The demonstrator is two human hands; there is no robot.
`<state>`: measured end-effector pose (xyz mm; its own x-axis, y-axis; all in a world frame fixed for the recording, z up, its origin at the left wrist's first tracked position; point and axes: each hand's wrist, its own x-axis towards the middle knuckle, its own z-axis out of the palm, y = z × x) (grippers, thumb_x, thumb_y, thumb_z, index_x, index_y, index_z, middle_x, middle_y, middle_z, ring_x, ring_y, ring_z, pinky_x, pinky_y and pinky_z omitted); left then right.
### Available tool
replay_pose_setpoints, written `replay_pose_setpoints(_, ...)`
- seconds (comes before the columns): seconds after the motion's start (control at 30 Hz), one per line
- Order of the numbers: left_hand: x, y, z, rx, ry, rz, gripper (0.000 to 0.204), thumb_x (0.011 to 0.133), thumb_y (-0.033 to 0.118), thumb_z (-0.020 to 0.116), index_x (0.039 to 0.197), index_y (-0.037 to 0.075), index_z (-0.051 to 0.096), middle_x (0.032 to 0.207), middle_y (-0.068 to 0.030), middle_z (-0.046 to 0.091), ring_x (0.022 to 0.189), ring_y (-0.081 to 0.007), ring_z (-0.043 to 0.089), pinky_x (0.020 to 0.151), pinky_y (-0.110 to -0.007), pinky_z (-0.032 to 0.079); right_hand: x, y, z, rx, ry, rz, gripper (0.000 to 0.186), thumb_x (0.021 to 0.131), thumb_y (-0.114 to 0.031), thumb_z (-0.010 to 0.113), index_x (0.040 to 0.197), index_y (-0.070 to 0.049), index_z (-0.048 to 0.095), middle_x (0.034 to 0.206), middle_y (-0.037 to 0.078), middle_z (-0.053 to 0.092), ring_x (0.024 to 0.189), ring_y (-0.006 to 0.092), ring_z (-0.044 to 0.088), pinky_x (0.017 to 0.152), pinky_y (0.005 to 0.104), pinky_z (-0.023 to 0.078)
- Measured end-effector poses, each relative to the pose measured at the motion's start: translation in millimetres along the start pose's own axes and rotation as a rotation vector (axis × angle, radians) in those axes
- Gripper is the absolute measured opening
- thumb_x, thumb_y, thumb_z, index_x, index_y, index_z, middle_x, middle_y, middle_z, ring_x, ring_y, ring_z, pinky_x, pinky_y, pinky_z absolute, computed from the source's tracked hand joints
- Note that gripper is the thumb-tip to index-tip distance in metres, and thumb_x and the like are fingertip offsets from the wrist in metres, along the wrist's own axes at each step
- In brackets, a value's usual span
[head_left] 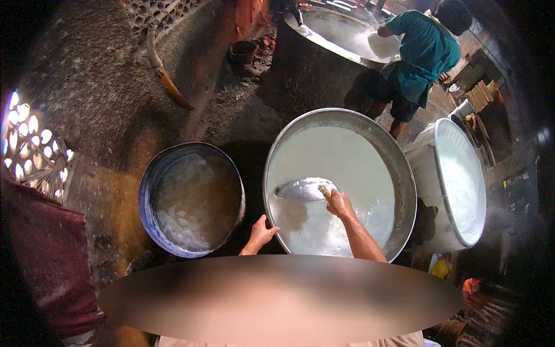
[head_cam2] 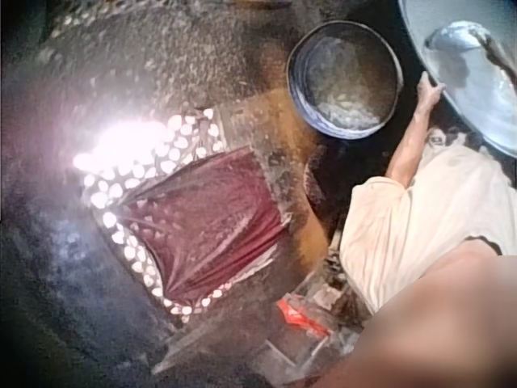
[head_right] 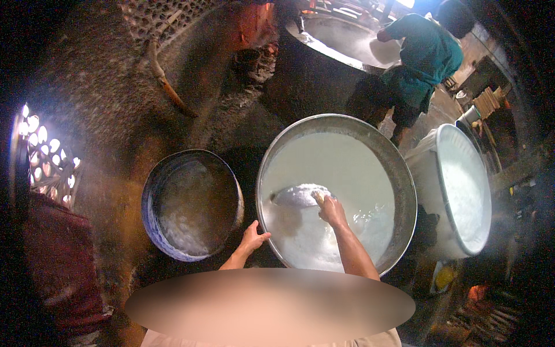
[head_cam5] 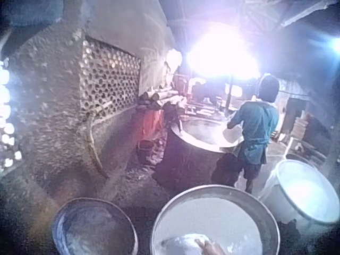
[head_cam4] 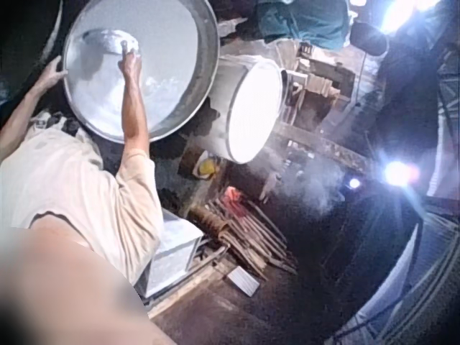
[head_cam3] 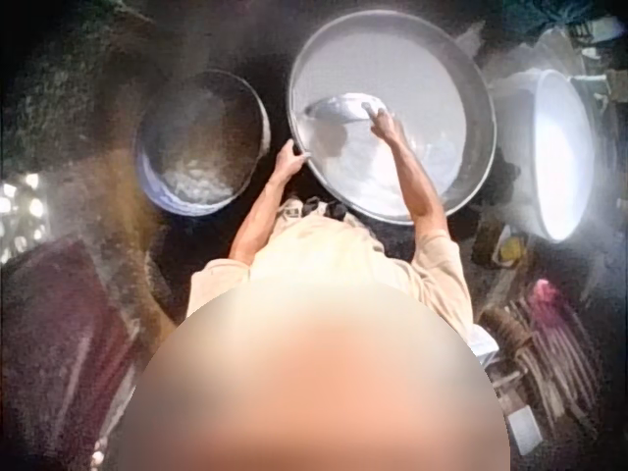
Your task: The person scoops white curd-like solids from one large vat into a smaller container using a large circular sieve and then stirs the contents of the main vat with a large paddle-like tool.
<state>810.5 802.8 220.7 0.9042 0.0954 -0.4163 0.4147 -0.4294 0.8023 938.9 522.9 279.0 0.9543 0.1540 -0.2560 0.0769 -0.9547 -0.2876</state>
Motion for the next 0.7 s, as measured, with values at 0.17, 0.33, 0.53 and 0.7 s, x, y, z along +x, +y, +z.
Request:
replay_pose_setpoints(0.17, -13.2, 24.0, -3.4, -0.019, 0.070, 0.055, 0.051, 0.066, 0.026, 0.074, 0.107, 0.001, 0.055, 0.106, -0.0202, 0.062, 0.103, -0.0346, 0.058, 0.088, -0.039, 0.045, -41.4, 57.4, 25.5, -0.021, -0.038, 0.071, 0.032, 0.066, -0.010, 0.060, 0.095, 0.002, 0.057, 0.088, 0.023, 0.063, 0.086, 0.0412, 0.061, 0.078, 0.0470, 0.049)
replay_pose_setpoints(0.33, -13.6, 17.4, -2.5, -0.093, 0.070, 0.016, 0.045, 0.067, 0.019, 0.073, 0.105, 0.002, 0.057, 0.104, -0.0178, 0.064, 0.099, -0.0306, 0.060, 0.086, -0.037, 0.045, -94.6, 101.3, 32.0, 0.016, -0.093, 0.170, 0.031, 0.067, -0.011, 0.059, 0.095, 0.002, 0.057, 0.088, 0.024, 0.063, 0.084, 0.0417, 0.061, 0.076, 0.0478, 0.049)
replay_pose_setpoints(0.53, -19.1, 39.7, 6.5, -0.101, 0.095, -0.006, 0.045, 0.067, 0.013, 0.074, 0.106, 0.000, 0.058, 0.103, -0.0152, 0.064, 0.094, -0.0246, 0.061, 0.083, -0.034, 0.046, -160.9, 180.0, 29.0, -0.016, -0.035, 0.222, 0.029, 0.071, -0.010, 0.056, 0.097, 0.002, 0.058, 0.089, 0.026, 0.063, 0.086, 0.0422, 0.061, 0.077, 0.0477, 0.049)
replay_pose_setpoints(0.7, -11.3, -0.3, 9.5, -0.133, 0.179, -0.094, 0.066, 0.070, 0.011, 0.072, 0.128, -0.003, 0.046, 0.124, -0.0196, 0.055, 0.115, -0.0262, 0.052, 0.096, -0.032, 0.040, -201.1, 220.0, -17.2, 0.026, -0.068, 0.233, 0.034, 0.067, -0.007, 0.059, 0.100, 0.001, 0.060, 0.091, 0.025, 0.063, 0.088, 0.0402, 0.061, 0.079, 0.0460, 0.049)
